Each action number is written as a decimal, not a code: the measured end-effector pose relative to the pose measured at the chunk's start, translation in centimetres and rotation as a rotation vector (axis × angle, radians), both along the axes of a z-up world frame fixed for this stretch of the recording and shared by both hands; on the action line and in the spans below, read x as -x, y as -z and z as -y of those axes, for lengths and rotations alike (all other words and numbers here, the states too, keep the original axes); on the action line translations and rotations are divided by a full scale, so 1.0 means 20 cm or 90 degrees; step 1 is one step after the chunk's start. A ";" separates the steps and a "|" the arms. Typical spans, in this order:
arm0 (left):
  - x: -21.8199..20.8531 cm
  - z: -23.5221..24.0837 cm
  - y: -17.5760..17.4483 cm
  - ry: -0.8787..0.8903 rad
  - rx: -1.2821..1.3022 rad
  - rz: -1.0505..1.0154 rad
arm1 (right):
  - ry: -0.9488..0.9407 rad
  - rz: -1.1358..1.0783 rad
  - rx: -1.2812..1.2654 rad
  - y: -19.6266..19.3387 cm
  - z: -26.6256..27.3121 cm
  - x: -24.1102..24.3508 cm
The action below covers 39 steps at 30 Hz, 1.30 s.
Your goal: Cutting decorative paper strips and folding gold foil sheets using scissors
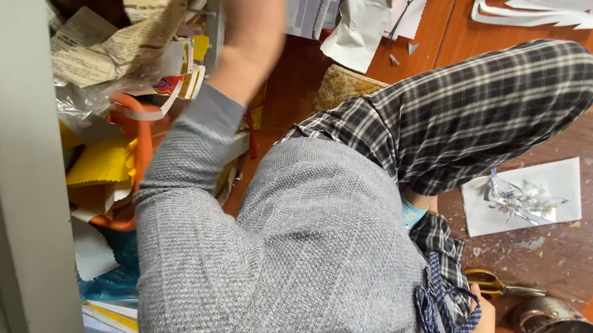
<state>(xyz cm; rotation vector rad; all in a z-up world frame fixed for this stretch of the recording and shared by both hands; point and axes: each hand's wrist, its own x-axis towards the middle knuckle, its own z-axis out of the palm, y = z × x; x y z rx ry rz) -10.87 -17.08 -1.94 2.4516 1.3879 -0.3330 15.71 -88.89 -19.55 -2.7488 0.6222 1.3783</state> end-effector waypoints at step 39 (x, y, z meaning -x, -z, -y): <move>0.49 -0.06 1.29 -0.253 0.518 0.020 | 0.031 0.397 -0.200 0.49 -0.86 -0.13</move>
